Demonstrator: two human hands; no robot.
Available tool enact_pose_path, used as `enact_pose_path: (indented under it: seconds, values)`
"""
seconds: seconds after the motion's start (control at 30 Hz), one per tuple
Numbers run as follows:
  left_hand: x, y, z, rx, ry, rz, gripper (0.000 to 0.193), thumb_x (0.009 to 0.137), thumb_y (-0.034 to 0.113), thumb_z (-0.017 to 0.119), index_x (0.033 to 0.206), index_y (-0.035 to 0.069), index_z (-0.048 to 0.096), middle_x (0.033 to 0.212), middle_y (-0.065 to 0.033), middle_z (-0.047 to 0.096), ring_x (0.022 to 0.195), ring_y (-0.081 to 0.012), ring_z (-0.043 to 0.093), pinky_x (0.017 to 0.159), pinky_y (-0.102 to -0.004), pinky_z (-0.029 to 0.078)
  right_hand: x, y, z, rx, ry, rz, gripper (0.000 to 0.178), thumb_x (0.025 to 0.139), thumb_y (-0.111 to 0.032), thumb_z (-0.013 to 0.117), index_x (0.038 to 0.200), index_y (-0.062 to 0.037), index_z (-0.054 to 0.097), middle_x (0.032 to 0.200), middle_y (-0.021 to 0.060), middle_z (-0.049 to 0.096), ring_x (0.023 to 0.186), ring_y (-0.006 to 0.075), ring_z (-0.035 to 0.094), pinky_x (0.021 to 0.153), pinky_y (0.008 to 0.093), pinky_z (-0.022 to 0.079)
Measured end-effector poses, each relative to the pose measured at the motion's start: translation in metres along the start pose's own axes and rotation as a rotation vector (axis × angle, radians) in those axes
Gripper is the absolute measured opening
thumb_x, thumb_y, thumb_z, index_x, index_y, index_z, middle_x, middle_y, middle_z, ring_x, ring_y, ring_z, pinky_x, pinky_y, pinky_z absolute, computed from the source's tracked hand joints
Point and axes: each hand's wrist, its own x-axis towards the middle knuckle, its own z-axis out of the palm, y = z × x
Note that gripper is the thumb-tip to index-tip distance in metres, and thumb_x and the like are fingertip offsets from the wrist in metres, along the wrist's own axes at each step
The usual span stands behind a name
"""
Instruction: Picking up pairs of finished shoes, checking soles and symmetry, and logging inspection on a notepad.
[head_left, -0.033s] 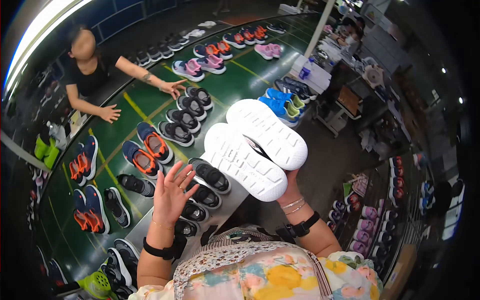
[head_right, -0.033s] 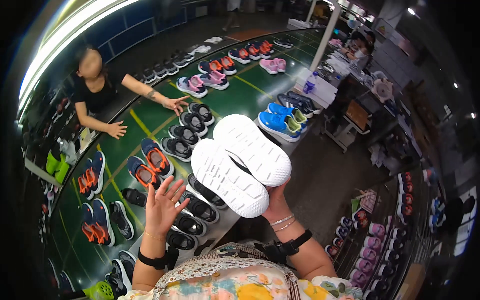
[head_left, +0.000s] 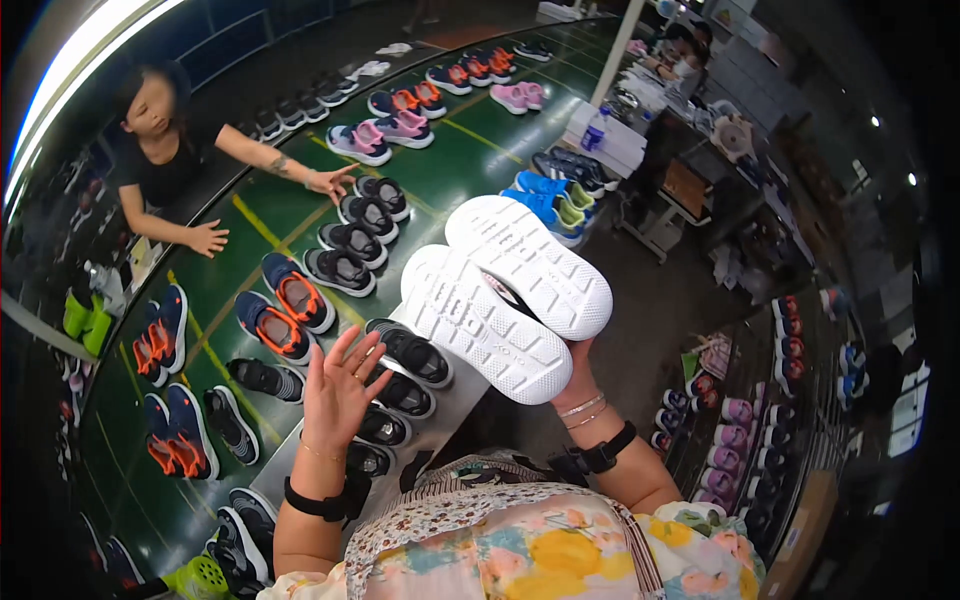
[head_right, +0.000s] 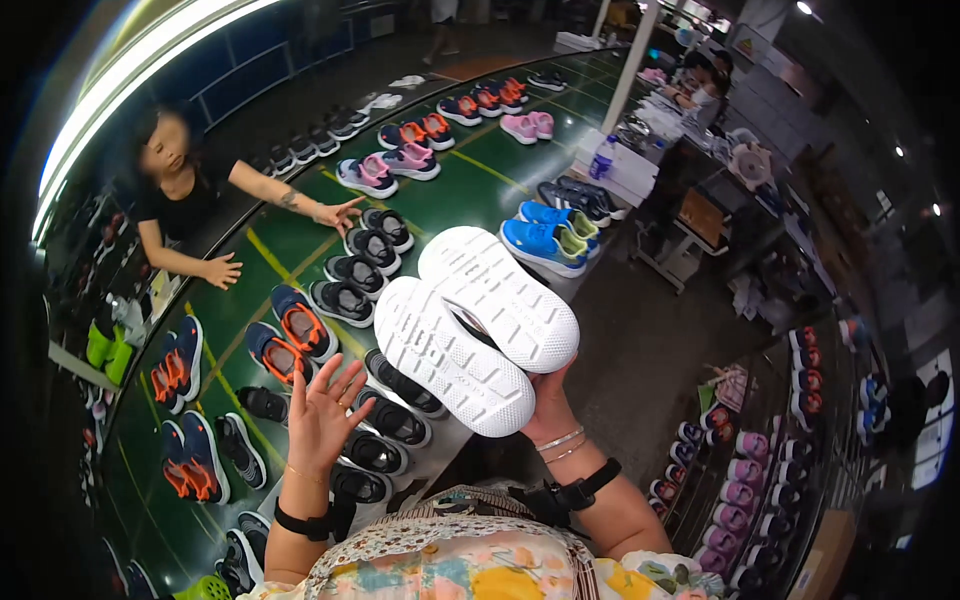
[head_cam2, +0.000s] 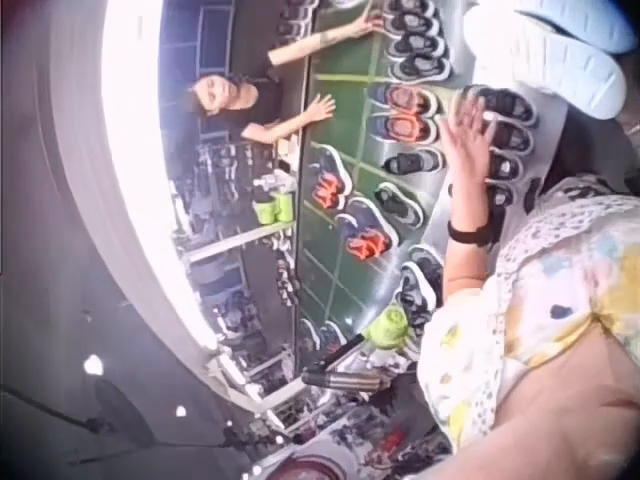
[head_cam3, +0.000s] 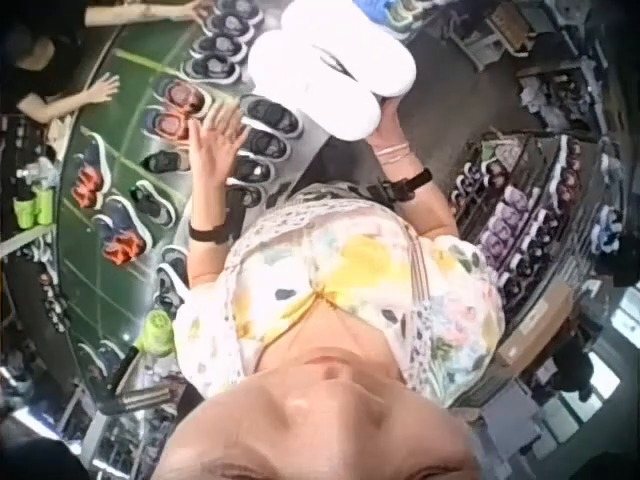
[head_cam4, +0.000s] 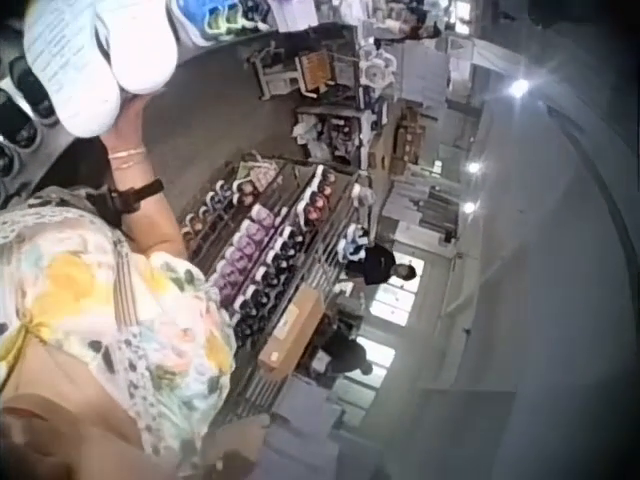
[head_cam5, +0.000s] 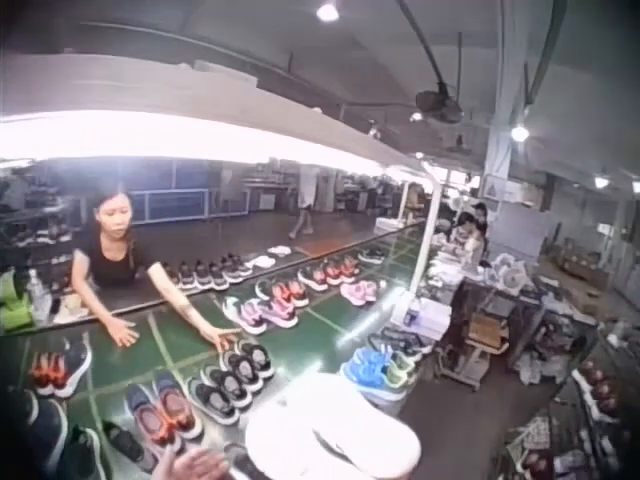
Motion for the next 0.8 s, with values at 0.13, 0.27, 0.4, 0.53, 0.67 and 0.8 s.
enact_pose_path:
  seconds: [0.13,0.27,0.4,0.53,0.67,0.8]
  values:
    - [0.024,-0.012,0.023,-0.017,-0.033,-0.141,0.058,0.089,0.054,0.036,0.122,0.008,0.047,0.125,-0.0118,0.049,0.114,-0.0218,0.046,0.093,-0.0459,0.036,-0.036,-0.024,0.000,0.003,0.108,-0.133,0.083,0.077,-0.069,0.035,0.138,-0.0137,0.025,0.139,0.0057,0.033,0.125,0.0235,0.036,0.103,0.0401,0.033]
    - [0.045,-0.039,0.052,-0.038,-0.046,-0.298,0.055,0.089,0.051,0.040,0.119,0.007,0.049,0.121,-0.0093,0.052,0.111,-0.0201,0.048,0.093,-0.0428,0.036,-0.075,-0.057,-0.016,-0.037,0.168,-0.271,0.083,0.079,-0.070,0.026,0.138,-0.0120,0.025,0.138,0.0074,0.033,0.124,0.0218,0.037,0.102,0.0390,0.034]
    - [0.057,-0.075,0.079,0.000,-0.072,-0.408,0.054,0.088,0.051,0.041,0.117,0.007,0.051,0.122,-0.0072,0.051,0.113,-0.0189,0.044,0.090,-0.0410,0.037,-0.128,-0.096,-0.039,0.046,0.278,-0.396,0.078,0.081,-0.064,0.038,0.138,-0.0117,0.025,0.136,0.0102,0.034,0.124,0.0210,0.037,0.101,0.0366,0.034]
    - [0.070,-0.108,0.087,0.065,-0.125,-0.424,0.049,0.087,0.049,0.046,0.116,0.009,0.054,0.116,-0.0031,0.056,0.106,-0.0136,0.051,0.086,-0.0382,0.042,-0.209,-0.138,-0.086,-0.544,0.716,-0.202,0.049,0.080,-0.031,0.066,0.116,-0.0029,0.048,0.105,0.0081,0.056,0.094,0.0135,0.052,0.082,0.0282,0.041]
    - [0.080,-0.158,0.122,0.148,-0.109,-0.567,0.046,0.088,0.046,0.045,0.116,0.011,0.054,0.114,-0.0017,0.058,0.106,-0.0132,0.053,0.086,-0.0365,0.043,-0.303,-0.169,-0.079,-1.496,1.247,-0.287,0.048,0.069,-0.048,0.069,0.092,-0.0060,0.062,0.090,0.0067,0.061,0.090,0.0201,0.056,0.079,0.0331,0.041]
    - [0.100,-0.212,0.153,0.225,-0.191,-0.662,0.043,0.089,0.044,0.044,0.115,0.011,0.056,0.111,-0.0023,0.061,0.101,-0.0149,0.057,0.083,-0.0375,0.045,-0.414,-0.152,-0.096,-1.917,1.844,-0.074,0.048,0.067,-0.056,0.063,0.085,-0.0110,0.064,0.078,0.0064,0.055,0.084,0.0244,0.053,0.084,0.0524,0.028]
